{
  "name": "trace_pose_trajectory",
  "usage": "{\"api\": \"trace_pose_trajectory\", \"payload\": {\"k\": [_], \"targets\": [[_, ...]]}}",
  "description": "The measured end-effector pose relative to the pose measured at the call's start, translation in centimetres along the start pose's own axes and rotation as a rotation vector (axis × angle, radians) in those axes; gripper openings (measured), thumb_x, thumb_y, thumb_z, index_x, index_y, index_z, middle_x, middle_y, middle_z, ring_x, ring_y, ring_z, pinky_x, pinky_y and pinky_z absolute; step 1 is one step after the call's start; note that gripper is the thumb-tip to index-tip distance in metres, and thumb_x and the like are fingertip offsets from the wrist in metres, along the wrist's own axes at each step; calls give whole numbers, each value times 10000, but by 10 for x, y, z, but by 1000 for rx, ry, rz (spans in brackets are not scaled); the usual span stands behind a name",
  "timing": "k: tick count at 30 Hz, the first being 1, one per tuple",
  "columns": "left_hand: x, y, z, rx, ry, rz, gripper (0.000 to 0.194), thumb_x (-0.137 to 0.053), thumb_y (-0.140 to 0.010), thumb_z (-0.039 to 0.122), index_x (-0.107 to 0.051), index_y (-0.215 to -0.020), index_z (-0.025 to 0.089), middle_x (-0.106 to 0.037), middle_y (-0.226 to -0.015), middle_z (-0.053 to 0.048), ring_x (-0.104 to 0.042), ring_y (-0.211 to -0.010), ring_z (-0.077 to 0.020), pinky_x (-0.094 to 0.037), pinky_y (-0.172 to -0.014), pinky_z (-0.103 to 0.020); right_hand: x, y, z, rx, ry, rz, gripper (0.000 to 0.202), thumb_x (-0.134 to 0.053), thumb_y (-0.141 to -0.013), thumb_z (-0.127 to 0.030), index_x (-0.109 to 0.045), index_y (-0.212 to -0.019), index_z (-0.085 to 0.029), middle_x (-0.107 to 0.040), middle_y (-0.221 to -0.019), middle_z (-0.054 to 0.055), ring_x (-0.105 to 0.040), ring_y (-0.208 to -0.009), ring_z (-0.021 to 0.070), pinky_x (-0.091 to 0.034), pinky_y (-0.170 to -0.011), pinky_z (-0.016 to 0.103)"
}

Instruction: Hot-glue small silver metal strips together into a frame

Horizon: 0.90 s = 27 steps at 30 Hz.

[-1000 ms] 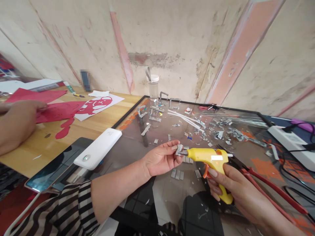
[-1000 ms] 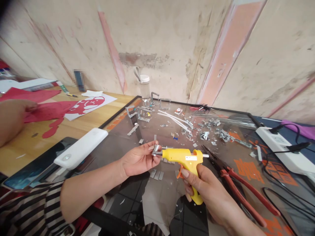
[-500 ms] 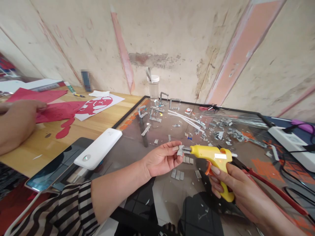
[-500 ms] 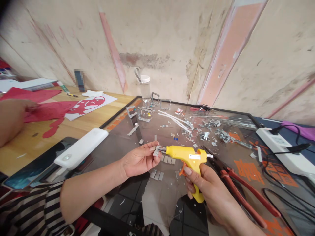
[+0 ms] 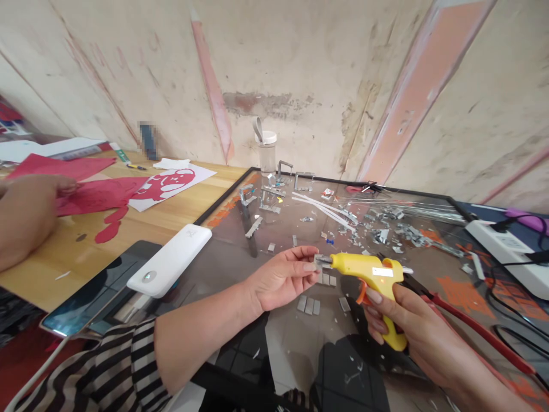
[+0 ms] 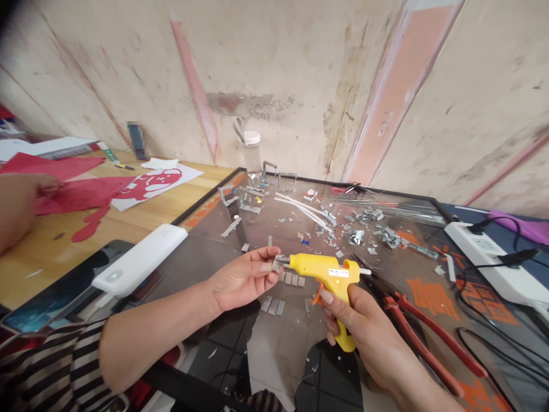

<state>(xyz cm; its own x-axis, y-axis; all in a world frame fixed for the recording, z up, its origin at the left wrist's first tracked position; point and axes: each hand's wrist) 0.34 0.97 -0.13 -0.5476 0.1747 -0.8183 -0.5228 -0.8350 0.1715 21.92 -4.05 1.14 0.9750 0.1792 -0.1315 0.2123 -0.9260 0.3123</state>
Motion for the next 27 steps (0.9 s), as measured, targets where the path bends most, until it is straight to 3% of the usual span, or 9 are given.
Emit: {"api": "trace_pose_trajectory", "payload": {"k": [16,27], "targets": [[0,-1,3,-67,-55,83,244,-714,-635,15,-680,-866,85,-683,-722,-42,-662,-697,-102,-521,-678,-156,9,0,-4,4,42,32,310,-643,-759,-462,-551,-732,-167,-472,-555,-26,-433,-485,96,-351,-476,245],[-1,-1,1,-54,-54,27,248,-716,-645,22,-699,-888,72,-715,-795,-79,-673,-721,-105,-525,-683,-134,7,-1,-3,1,50,52,347,-639,-751,-488,-506,-698,-172,-480,-527,-33,-447,-468,96,-331,-474,243]]}}
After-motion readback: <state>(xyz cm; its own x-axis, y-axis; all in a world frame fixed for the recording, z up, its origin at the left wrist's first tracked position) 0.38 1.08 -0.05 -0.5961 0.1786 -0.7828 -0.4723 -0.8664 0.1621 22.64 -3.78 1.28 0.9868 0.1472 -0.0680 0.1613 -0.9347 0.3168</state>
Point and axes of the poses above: each hand's wrist, its own y-axis away from the middle knuckle, its own x-axis out of the back of the hand, z = x × y
